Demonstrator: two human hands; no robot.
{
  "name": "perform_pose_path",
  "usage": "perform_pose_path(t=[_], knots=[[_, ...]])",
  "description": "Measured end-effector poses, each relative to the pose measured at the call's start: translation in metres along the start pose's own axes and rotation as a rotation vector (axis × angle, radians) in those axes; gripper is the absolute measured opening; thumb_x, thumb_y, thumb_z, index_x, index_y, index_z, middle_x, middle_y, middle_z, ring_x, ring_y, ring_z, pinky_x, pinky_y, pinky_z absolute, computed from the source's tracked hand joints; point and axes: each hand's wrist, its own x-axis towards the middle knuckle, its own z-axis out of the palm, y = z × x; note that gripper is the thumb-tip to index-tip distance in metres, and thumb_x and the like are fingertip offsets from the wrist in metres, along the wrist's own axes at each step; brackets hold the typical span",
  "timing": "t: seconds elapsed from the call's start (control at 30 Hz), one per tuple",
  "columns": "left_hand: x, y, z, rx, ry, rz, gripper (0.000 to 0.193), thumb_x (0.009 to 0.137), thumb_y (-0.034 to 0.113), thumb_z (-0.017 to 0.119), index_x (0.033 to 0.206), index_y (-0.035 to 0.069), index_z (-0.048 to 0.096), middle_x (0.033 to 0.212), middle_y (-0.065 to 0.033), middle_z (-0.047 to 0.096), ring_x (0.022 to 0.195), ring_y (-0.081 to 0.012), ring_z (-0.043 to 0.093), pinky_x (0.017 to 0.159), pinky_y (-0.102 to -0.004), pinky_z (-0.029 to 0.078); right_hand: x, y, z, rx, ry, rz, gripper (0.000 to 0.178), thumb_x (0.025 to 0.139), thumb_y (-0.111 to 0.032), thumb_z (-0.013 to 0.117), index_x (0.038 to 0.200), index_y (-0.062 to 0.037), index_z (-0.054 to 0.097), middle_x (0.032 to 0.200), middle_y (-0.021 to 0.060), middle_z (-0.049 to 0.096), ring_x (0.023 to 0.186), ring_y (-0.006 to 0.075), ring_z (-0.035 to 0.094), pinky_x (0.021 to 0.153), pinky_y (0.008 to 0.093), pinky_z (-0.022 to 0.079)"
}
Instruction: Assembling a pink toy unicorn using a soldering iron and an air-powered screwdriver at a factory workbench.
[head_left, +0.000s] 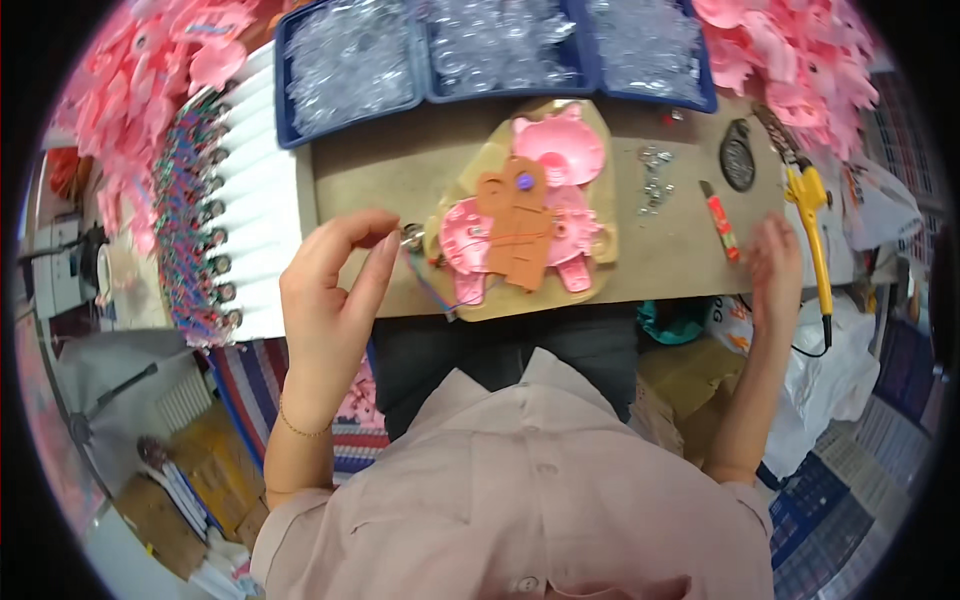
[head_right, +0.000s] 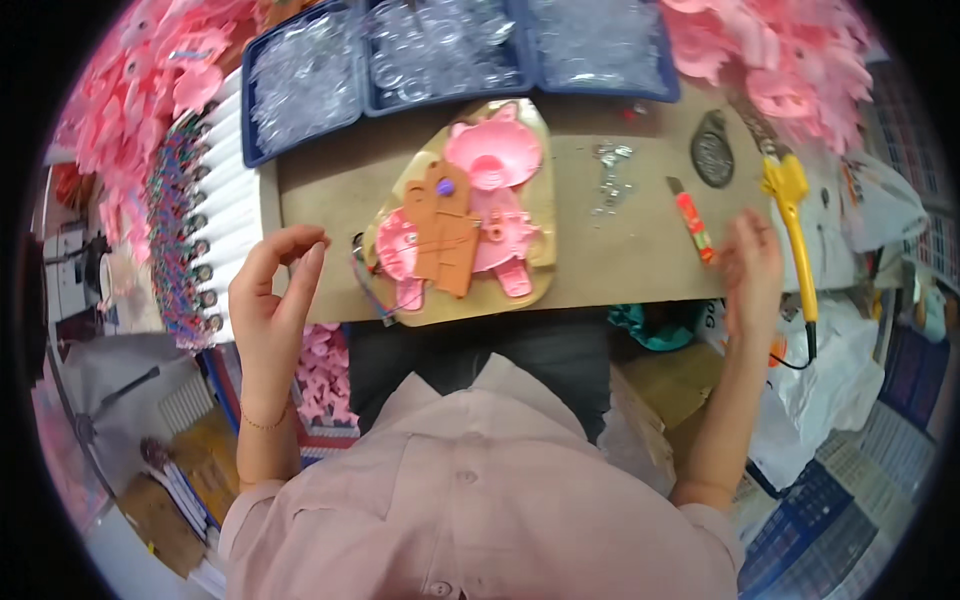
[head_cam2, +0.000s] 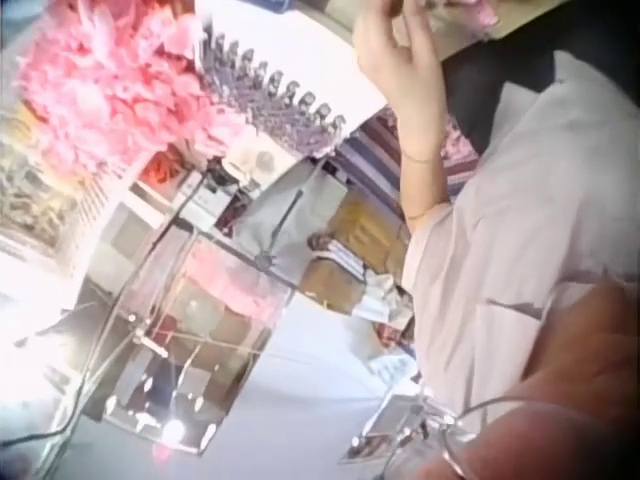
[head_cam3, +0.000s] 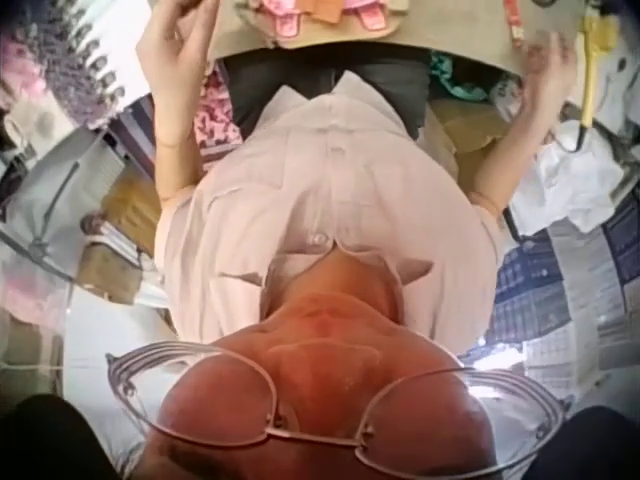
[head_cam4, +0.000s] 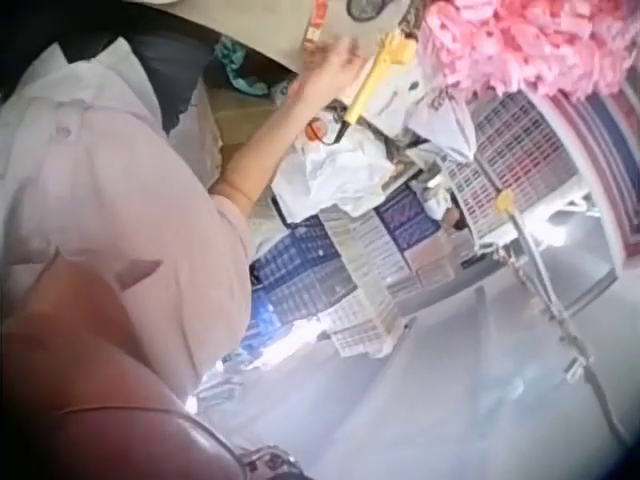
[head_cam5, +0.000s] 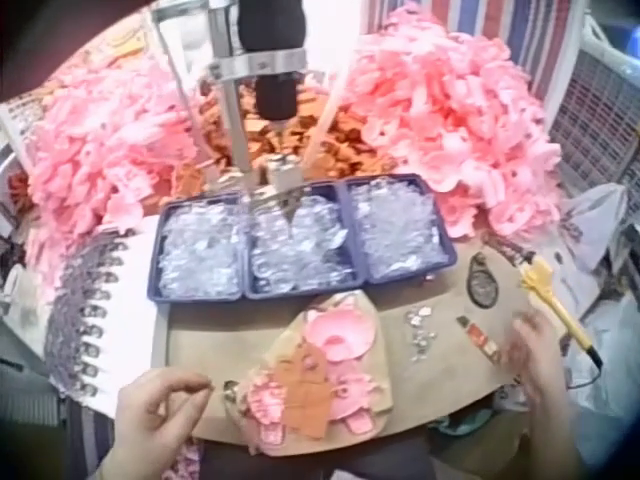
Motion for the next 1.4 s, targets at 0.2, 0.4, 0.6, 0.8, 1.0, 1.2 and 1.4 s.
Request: perform_pose_path(t=[0.2,0.4,0.6,0.8,1.0,1.2,1.4], knots=[[-0.007,-0.011,-0.008,-0.215,-0.123,-0.254,0.013,0.083,0.006,0.067,0.094,-0.001,0.067,0.087,-0.0095,0.068,0.081,-0.0171,0.064,0.073,-0.0273,0.049,-0.086,-0.086,0.137,-0.434,-0.86,-0.673,0.011,0.086,-0.007,0.063,0.093,0.0004,0.064,0.095,0.0069,0.062,0.089,0.0168,0.059,0.078,0.029,0.047],[0.002,-0.002,0.015,0.178,-0.237,0.324,0.017,0.075,0.003,0.068,0.087,-0.001,0.057,0.1,-0.0113,0.059,0.097,-0.0298,0.052,0.085,-0.036,0.042,-0.064,-0.093,0.211,-0.668,-1.36,-0.874,0.011,0.082,-0.011,0.065,0.09,-0.0022,0.064,0.105,0.0083,0.061,0.097,0.0238,0.06,0.085,0.0326,0.047],[0.029,0.004,-0.009,0.026,-0.097,0.079,0.01,0.087,0.006,0.064,0.091,0.0,0.058,0.08,-0.009,0.062,0.07,-0.0147,0.062,0.062,-0.0253,0.047,-0.067,-0.134,0.206,-0.443,-1.16,-0.811,0.009,0.084,-0.005,0.064,0.089,0.0017,0.062,0.101,0.0063,0.06,0.088,0.0144,0.061,0.076,0.0265,0.048],[0.038,-0.001,0.002,-0.657,-0.065,-0.042,0.013,0.088,0.004,0.064,0.1,0.0,0.064,0.093,-0.0024,0.063,0.082,-0.0072,0.059,0.073,-0.0203,0.048,-0.085,-0.124,0.164,-0.586,-0.725,-0.905,0.008,0.085,-0.002,0.063,0.09,0.0032,0.06,0.1,0.0058,0.059,0.088,0.0136,0.058,0.074,0.0233,0.046],[-0.009,-0.006,0.029,-0.918,-0.286,-0.477,0.02,0.088,0.003,0.065,0.107,-0.002,0.063,0.101,-0.0043,0.062,0.087,-0.008,0.06,0.075,-0.0214,0.049,-0.116,-0.092,0.142,-0.822,-0.715,-0.73,0.016,0.082,-0.003,0.066,0.096,0.0011,0.06,0.101,0.0108,0.059,0.087,0.0195,0.059,0.079,0.0303,0.046],[-0.019,-0.006,0.033,-1.134,-0.06,-0.403,0.027,0.085,-0.003,0.065,0.111,-0.006,0.059,0.104,-0.0062,0.062,0.091,-0.0112,0.061,0.08,-0.0238,0.053,-0.129,-0.107,0.211,-0.596,-1.334,-0.681,0.027,0.079,-0.005,0.066,0.105,-0.0039,0.061,0.101,0.0116,0.063,0.081,0.0228,0.062,0.077,0.0347,0.048],[-0.024,-0.01,0.034,-0.493,0.024,-0.197,0.018,0.084,-0.002,0.066,0.102,-0.004,0.065,0.095,-0.0092,0.064,0.09,-0.0138,0.064,0.078,-0.0249,0.054,-0.127,-0.09,0.217,-0.822,-1.268,-0.892,0.018,0.08,-0.009,0.066,0.097,-0.0021,0.063,0.085,0.0111,0.061,0.078,0.0276,0.06,0.067,0.0371,0.048]])
